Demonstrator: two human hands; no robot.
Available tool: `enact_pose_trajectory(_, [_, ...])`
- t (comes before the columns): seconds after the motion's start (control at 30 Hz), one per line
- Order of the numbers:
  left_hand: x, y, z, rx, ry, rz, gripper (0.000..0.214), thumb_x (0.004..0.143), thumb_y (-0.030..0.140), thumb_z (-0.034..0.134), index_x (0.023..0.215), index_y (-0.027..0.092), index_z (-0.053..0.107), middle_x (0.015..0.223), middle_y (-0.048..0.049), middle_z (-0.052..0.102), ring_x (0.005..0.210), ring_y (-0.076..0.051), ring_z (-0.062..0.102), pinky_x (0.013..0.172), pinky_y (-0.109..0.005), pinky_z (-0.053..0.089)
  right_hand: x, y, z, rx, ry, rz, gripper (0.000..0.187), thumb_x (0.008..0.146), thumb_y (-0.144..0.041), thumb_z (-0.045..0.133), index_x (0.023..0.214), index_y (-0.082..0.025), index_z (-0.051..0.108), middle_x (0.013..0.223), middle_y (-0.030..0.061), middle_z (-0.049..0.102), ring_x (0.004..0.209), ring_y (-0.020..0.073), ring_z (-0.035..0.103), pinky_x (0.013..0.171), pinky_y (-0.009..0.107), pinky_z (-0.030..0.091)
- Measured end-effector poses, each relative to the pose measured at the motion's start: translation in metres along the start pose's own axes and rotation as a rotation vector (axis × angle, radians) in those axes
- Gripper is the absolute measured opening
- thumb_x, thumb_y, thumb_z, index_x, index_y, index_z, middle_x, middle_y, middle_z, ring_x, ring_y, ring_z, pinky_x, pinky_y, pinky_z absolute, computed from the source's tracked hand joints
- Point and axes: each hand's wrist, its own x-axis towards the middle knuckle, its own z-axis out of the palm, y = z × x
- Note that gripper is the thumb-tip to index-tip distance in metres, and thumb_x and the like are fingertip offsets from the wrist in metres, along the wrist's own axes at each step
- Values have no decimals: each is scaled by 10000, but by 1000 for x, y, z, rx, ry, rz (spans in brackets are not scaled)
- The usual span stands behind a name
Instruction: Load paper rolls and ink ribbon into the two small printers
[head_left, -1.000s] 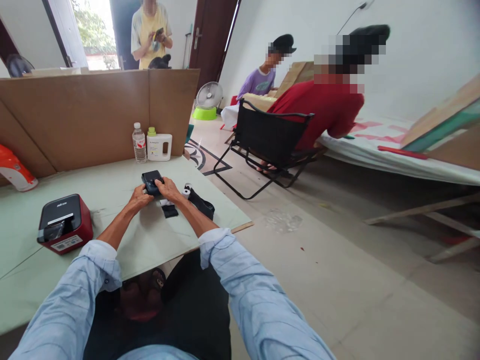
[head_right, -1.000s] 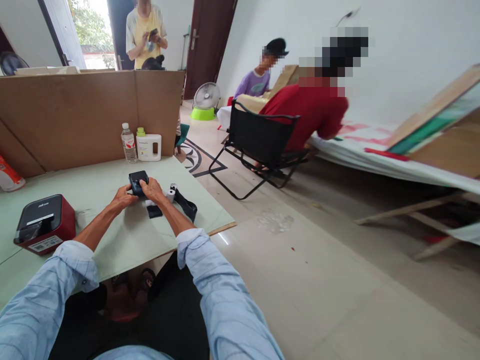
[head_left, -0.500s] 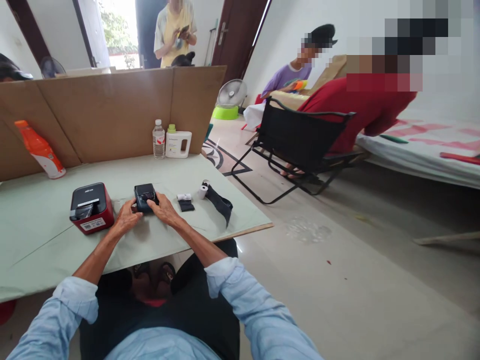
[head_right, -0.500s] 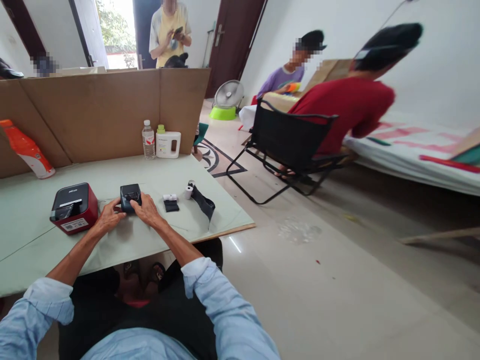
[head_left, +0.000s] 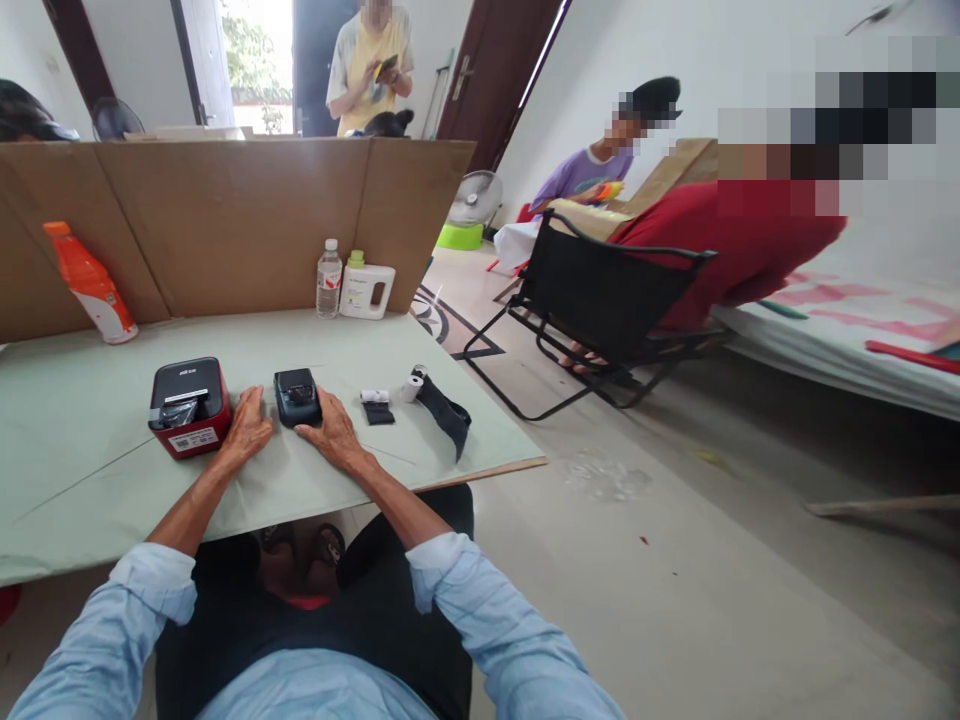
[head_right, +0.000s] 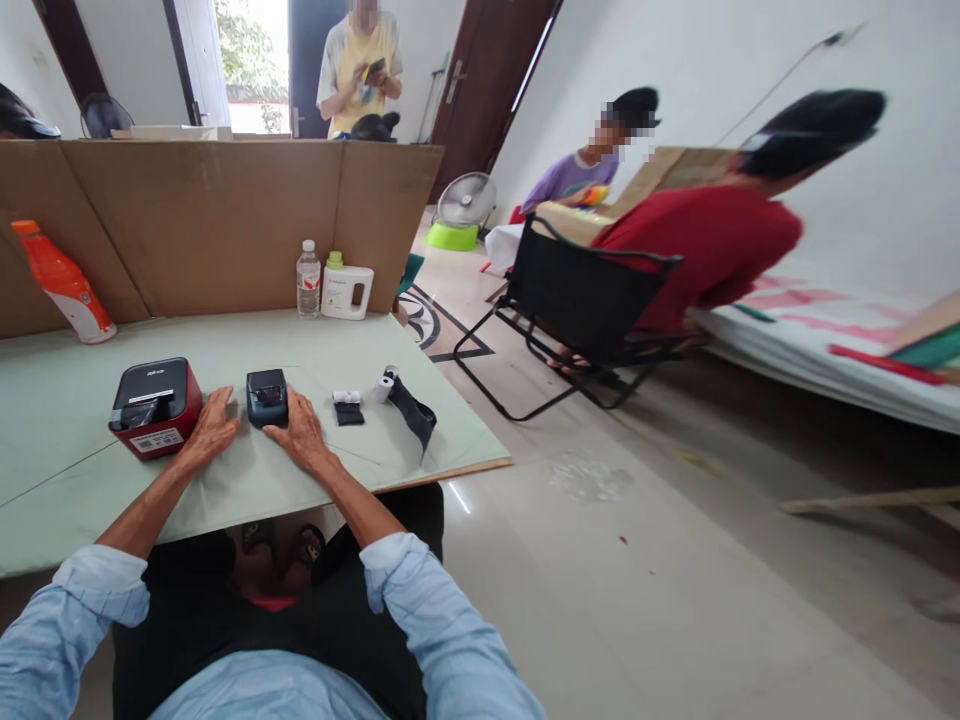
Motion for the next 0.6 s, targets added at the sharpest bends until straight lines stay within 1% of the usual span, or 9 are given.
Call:
enact_pose_trajectory(0.07, [3,1,3,27,-2,7,780,754,151,615,1523,145,485,1619,-180,479,1542,-359,416,1325,-525,300,0,0,1,-7,9,-5,875,853,-394,761,1617,-190,386,1489,177,568,1391,355,524,1194,526,430])
enact_pose_trajectory(0.17, [11,2,5,26,-18,12,850,723,152,627,1553,132,446,1635,-186,461,1559,-376,391,1339,-533,275,1,-1,1,-14,13,-5,856,865,-372,743,1615,-167,385,1478,184,570,1379,345,528,1197,521,430])
enact_pose_trajectory(0.27, [20,1,5,16,8,-34,893,701,164,648,1564,108,426,1665,-211,409,1589,-412,327,1339,-556,266,-1,-3,0,-14,16,-12,845,879,-372,731,1622,-180,376,1481,179,564,1379,340,526,1194,518,433])
enact_pose_trajectory(0.37, [25,-2,6,-4,40,-56,898,710,187,660,1570,129,410,1686,-209,378,1607,-427,282,1334,-589,255,-2,-5,-1,-14,15,-17,835,891,-374,721,1625,-196,366,1483,173,564,1380,340,525,1199,526,427])
enact_pose_trajectory(0.5, [30,-6,6,-7,44,-75,887,710,191,685,1558,135,430,1686,-207,380,1610,-423,280,1345,-569,240,-3,-5,-2,-12,17,-25,829,896,-361,716,1622,-168,367,1483,184,562,1382,335,524,1201,513,429])
enact_pose_trajectory(0.6, [34,-7,4,-10,38,-70,871,712,201,702,1545,147,452,1682,-201,393,1604,-424,298,1340,-565,258,-1,-4,-1,-12,22,-22,837,888,-341,727,1629,-194,365,1498,177,556,1395,334,517,1204,517,425])
